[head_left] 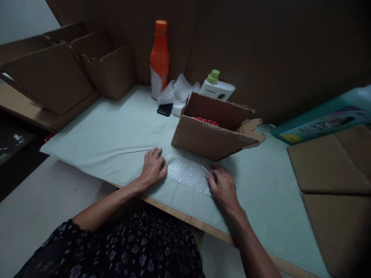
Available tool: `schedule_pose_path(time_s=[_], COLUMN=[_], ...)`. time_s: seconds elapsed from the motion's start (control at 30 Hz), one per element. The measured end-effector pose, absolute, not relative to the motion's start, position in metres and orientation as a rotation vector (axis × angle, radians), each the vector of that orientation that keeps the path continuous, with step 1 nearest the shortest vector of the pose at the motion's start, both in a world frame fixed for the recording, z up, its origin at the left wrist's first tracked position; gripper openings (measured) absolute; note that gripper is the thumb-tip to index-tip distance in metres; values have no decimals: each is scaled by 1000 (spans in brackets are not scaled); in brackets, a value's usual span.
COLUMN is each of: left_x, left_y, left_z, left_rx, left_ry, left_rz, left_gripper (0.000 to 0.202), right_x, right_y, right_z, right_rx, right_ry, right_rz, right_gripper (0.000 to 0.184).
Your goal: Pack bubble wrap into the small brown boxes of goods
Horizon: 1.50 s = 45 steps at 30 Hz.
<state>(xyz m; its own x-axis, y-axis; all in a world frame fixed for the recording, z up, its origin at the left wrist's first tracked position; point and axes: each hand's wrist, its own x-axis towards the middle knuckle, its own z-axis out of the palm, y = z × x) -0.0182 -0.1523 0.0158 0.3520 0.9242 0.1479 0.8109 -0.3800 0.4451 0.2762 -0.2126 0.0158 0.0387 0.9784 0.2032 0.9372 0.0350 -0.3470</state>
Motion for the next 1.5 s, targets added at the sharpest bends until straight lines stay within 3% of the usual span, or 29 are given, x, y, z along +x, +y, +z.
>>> schedule_pose_path(time_s=[0.1,0.27,0.43,0.67,0.77,0.9,1.07,1.13,1.3,1.4,1.5], left_x=[-18,1,45,-23,-40,-25,-13,-16,-30,-29,-21], left_y=[-148,-126,-108,-167,-200,-212,-202,-202,-215,-221,-219], left_z=[26,42,45,58,50,31,25,27,29,27,24], left_rx=[2302,2389,2503,2189,2124,2181,2296,2315,2367,2368,2342], left_ry=[1490,1280,1033,540,675,1045,1049,1034,842,789,935], left_rz=[502,390,318,525,430,298,215,240,537,522,458], left_gripper=[6,28,35,56,62,49,53,52,54,43,41], right_x=[261,220,186,180,181,185,190,188,186,188,190], right_y=[-243,-318,-342,-325,-314,-314,-319,-315,-302,-298,-297], right_z=[27,50,52,48,44,39,32,27,22,25,28], right_rx=[-1927,-1778,-1530,-1400,-1354,-1482,-1592,-1560,-1566,-1500,-1536], right_ry=[-1804,-1647,-1582,-947,-798,-962,-1809,-2041,-2043,-1962,-1893], right_rz=[360,750,1085,1566,1605,1360,426,216,198,367,281], right_gripper=[31,60,24,43,43,55,32,28,28,25,22])
